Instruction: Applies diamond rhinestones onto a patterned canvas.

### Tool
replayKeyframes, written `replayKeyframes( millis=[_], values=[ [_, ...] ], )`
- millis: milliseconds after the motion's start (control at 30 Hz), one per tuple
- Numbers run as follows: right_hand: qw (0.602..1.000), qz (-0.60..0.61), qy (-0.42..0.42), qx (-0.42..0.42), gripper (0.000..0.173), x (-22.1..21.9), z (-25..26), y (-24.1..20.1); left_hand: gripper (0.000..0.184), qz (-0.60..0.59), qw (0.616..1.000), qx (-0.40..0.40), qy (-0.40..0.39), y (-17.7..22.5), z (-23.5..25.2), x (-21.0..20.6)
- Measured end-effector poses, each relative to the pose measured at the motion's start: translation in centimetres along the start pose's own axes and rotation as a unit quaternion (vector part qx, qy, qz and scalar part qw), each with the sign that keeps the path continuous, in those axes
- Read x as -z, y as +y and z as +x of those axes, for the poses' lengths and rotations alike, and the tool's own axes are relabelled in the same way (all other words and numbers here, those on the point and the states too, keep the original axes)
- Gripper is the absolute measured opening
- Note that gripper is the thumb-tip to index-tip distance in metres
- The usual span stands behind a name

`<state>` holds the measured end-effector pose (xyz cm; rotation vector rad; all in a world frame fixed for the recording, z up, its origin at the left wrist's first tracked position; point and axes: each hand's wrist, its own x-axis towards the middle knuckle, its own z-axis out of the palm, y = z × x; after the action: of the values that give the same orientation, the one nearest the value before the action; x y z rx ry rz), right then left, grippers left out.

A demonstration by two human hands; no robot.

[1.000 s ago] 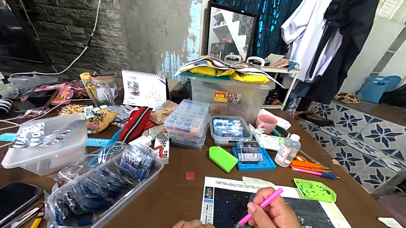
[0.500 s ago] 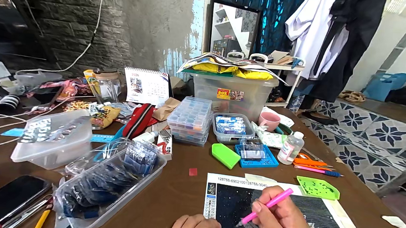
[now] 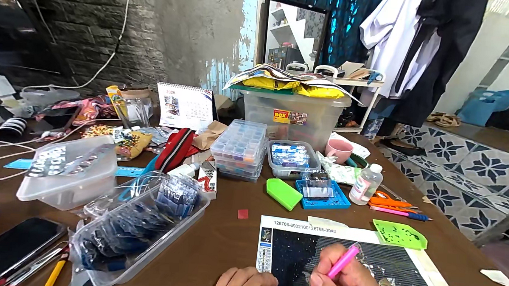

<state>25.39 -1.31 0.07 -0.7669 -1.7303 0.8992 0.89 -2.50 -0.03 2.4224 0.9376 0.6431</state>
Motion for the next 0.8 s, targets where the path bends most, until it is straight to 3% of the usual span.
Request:
replayKeyframes(
  millis=[800],
  values=[
    [0.999, -0.033, -0.010, 0.020, 0.006, 0.01, -0.03, 0.02, 0.047, 0.000, 1.000, 0.006, -0.004, 0.11, 0.04, 0.10]
  ],
)
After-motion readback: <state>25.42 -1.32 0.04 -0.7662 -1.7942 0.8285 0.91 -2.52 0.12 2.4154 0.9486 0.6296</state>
